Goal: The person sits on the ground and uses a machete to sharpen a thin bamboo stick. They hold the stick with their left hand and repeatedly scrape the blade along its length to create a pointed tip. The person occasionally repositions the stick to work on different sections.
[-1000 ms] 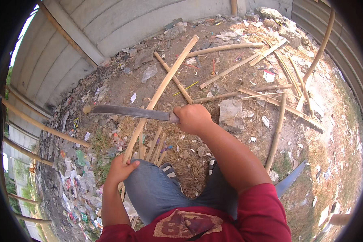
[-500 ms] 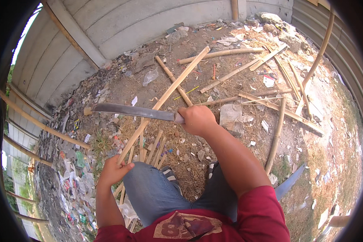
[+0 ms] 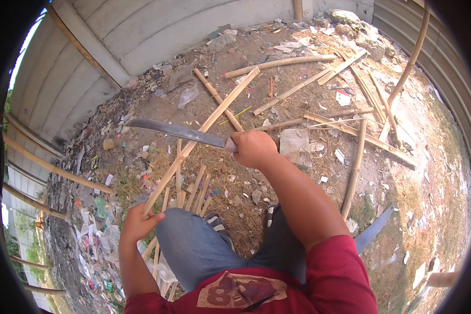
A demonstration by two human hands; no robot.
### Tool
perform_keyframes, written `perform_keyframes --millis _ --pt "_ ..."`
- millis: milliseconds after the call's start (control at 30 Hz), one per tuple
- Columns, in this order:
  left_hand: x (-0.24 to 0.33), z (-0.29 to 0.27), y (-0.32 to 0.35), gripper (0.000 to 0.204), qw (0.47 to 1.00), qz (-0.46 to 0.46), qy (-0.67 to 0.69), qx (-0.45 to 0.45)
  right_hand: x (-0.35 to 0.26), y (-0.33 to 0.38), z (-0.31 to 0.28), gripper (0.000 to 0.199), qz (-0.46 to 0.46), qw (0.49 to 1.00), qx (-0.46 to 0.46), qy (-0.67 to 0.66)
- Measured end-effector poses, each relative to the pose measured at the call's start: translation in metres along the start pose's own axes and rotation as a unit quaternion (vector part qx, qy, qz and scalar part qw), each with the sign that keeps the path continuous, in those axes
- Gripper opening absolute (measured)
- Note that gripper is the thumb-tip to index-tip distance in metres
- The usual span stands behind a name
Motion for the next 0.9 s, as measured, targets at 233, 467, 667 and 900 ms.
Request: perform_keyframes --millis 233,467,667,900 --pt "0.0 -0.009 0.002 0.04 0.997 0.043 -0.06 0.029 -0.031 -0.005 0.019 0.016 -0.108 0.991 -0.006 0.073" --pt "-0.013 -0.023 0.007 0.043 0.994 -0.015 -0.106 0.023 0.033 -0.012 0.007 0.024 0.049 0.998 0.027 0.01" --pt "-0.021 -0.009 0.006 0.04 0.999 0.006 -0.021 0.038 -0.008 -0.004 0.012 0.021 -0.02 1.0 0.006 0.018" --pt "-0.025 -0.023 0.003 0.042 0.994 -0.017 -0.091 0.065 -0.02 -0.01 0.006 0.018 -0.088 0.994 0.03 0.056"
Point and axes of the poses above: each hand's wrist, its own y-axis away from the middle knuckle, its own z-axis out of the palm, x = y × z, the point moved 8 cm from there along -y, towards the middle knuckle, and after that the axes turned 3 degrees about -y, right-handed, at the moved point
